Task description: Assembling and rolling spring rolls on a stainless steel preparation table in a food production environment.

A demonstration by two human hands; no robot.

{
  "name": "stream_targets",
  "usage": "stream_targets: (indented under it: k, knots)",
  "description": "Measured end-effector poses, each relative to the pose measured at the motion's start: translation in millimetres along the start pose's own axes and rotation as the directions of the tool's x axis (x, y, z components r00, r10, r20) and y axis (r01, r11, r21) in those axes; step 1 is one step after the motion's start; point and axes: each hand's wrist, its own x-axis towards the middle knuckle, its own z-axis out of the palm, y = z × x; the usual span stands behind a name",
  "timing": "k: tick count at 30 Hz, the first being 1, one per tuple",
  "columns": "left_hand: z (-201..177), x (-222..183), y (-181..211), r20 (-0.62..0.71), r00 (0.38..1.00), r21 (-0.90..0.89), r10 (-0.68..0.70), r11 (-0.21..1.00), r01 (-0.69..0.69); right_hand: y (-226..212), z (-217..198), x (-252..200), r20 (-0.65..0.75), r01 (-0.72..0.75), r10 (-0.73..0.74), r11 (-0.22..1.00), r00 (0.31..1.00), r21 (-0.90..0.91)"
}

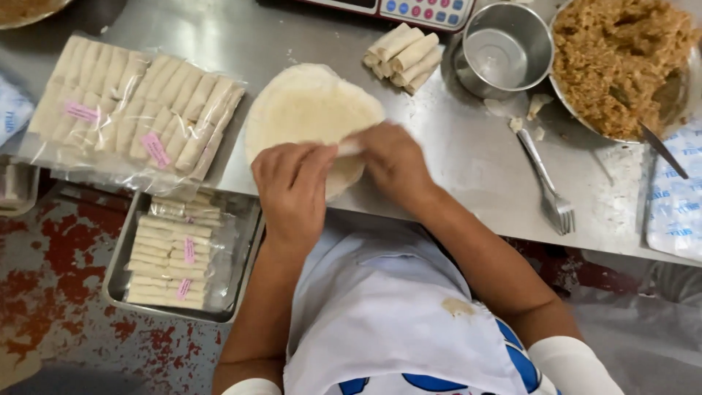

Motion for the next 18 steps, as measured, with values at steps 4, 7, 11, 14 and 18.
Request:
stream_targets:
  k: [4,7,11,14,18]
  knots:
    - [10,-1,32,-0.396,0.909,-0.171,0.129,0.962,-0.211,6,-74,13,-0.350,-0.056,0.087,0.994,0.933,0.098]
    - [45,-17,43,0.087,0.987,-0.837,-0.135,0.528,0.145,-33,-117,0,-0.394,-0.040,0.037,0.999,0.918,0.000]
    - [97,-12,24,0.773,0.612,-0.579,-0.165,-0.577,0.576,-23,-72,-46,-0.447,0.286,-0.215,0.953,0.868,0.098]
    - [98,-2,35,0.718,0.680,-0.668,-0.150,-0.424,0.612,-40,-91,-66,-0.057,0.072,-0.077,0.993,0.995,-0.099]
    - [103,-15,41,0.634,0.762,-0.771,-0.134,-0.030,0.636,-45,-94,-73,-0.009,-0.179,0.179,0.984,0.984,0.024]
